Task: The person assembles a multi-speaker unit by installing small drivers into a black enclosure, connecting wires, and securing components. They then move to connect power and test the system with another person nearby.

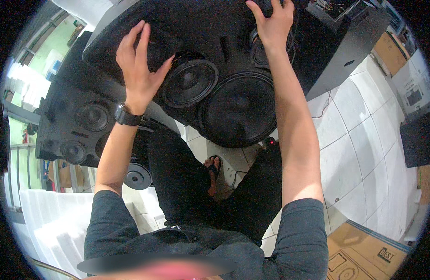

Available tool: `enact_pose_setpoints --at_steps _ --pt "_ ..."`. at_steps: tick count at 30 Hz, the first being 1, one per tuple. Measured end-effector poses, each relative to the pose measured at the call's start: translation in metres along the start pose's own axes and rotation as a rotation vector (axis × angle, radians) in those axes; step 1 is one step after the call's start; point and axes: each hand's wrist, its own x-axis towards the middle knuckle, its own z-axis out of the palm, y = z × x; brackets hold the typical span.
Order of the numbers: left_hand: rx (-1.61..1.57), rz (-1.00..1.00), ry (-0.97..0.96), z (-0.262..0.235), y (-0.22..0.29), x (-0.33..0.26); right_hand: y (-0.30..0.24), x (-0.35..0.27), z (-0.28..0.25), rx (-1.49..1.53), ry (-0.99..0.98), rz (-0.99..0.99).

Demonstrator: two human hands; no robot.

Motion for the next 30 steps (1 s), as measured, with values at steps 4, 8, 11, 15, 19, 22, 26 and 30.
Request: enact_pose_setpoints --at_steps 4,8,11,15,19,22,26,30 --pt "0.042 0.118 -0.09 -0.01 -0.006 0.006 0.002 -0.003 0.008 0.013 0.02 0.058" --pt "0.04 0.075 -0.141 -0.007 -0.003 0.017 0.006 -0.002 0.01 -0.039 0.088 0.015" --pt "0.089 0.078 -0.127 -0.006 0.004 0.022 0.008 -0.001 0.01 -0.03 0.115 -0.003" --pt "0.151 0.057 -0.17 -0.01 0.008 0.023 0.011 -0.004 0.006 -0.023 0.1 -0.041" --pt "0.288 0.038 -0.176 -0.009 0.005 0.016 0.011 -0.006 -0.003 0.045 0.0 0.0" --pt "0.369 0.022 -0.173 -0.005 -0.001 0.01 0.008 -0.005 -0.007 0.145 -0.04 0.061" --pt "0.481 -0.008 -0.185 -0.001 -0.002 0.004 0.0 -0.003 -0.004 0.159 0.034 0.094" --pt "0.476 -0.053 -0.226 0.001 0.001 0.002 -0.006 0.001 -0.002 0.217 0.063 0.269"
